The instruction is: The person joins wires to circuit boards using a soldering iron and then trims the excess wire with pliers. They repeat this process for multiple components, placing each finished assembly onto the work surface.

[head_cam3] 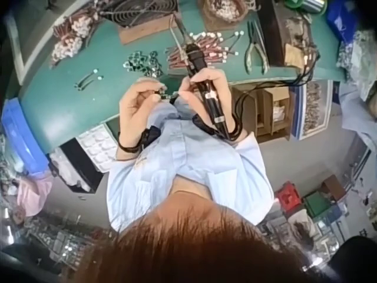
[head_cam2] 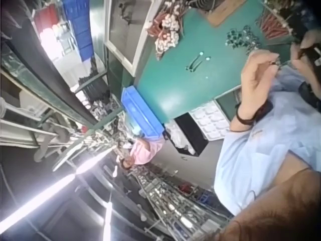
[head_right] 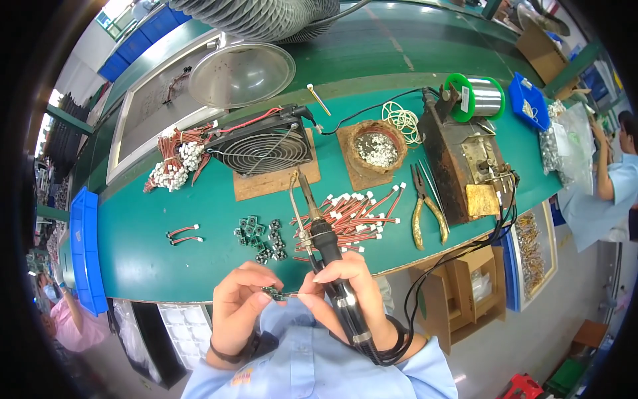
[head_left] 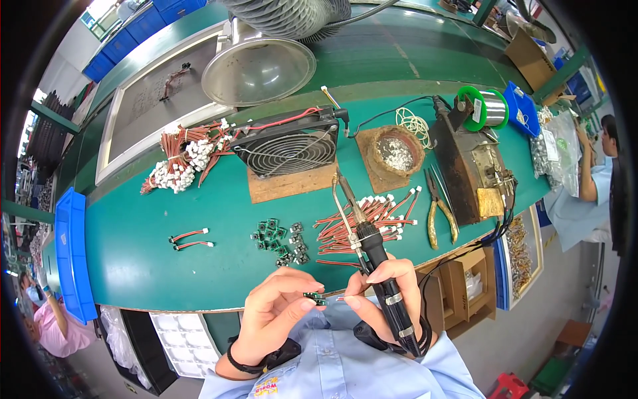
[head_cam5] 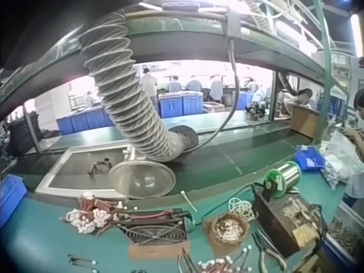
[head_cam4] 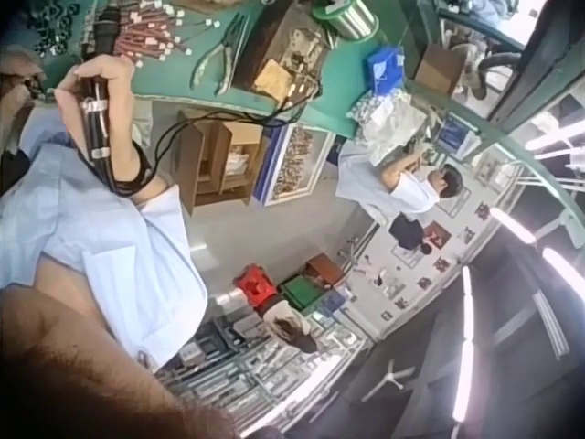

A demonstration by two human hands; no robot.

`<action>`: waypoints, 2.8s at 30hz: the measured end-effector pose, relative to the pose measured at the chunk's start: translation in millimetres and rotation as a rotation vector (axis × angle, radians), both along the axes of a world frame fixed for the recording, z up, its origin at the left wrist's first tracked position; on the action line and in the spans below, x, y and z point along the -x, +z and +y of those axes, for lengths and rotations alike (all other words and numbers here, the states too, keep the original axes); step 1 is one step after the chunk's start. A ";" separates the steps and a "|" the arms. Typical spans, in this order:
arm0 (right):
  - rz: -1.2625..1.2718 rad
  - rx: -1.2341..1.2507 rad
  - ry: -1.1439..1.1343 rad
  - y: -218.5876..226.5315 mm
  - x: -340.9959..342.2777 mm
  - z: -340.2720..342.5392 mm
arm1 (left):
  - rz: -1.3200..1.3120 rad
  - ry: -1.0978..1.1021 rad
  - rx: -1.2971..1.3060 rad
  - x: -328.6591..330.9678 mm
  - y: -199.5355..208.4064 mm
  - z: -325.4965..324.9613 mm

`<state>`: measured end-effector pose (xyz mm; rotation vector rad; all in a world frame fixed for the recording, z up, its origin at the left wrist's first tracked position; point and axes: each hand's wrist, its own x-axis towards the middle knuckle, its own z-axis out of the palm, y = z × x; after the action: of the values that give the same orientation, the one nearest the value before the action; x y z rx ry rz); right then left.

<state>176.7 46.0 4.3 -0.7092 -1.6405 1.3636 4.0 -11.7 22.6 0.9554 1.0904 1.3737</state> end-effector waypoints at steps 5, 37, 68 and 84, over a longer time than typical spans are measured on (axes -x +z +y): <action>0.012 0.021 0.038 4.5 7.8 -3.3 | -0.244 0.009 0.108 3.7 -3.1 -3.8; -0.081 -0.291 -0.098 10.5 28.4 -2.3 | -0.498 -0.099 0.154 9.3 -26.5 -6.0; -0.018 -0.289 -0.131 6.7 26.5 -1.0 | -0.437 -0.052 0.130 6.4 -26.9 -7.0; -0.015 -0.241 -0.101 6.6 23.9 -0.6 | -0.428 -0.052 0.099 5.2 -27.3 -5.8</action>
<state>152.8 45.4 10.8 -0.6507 -1.7220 1.0692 -1.2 -17.5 -4.7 0.5768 0.7938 1.3875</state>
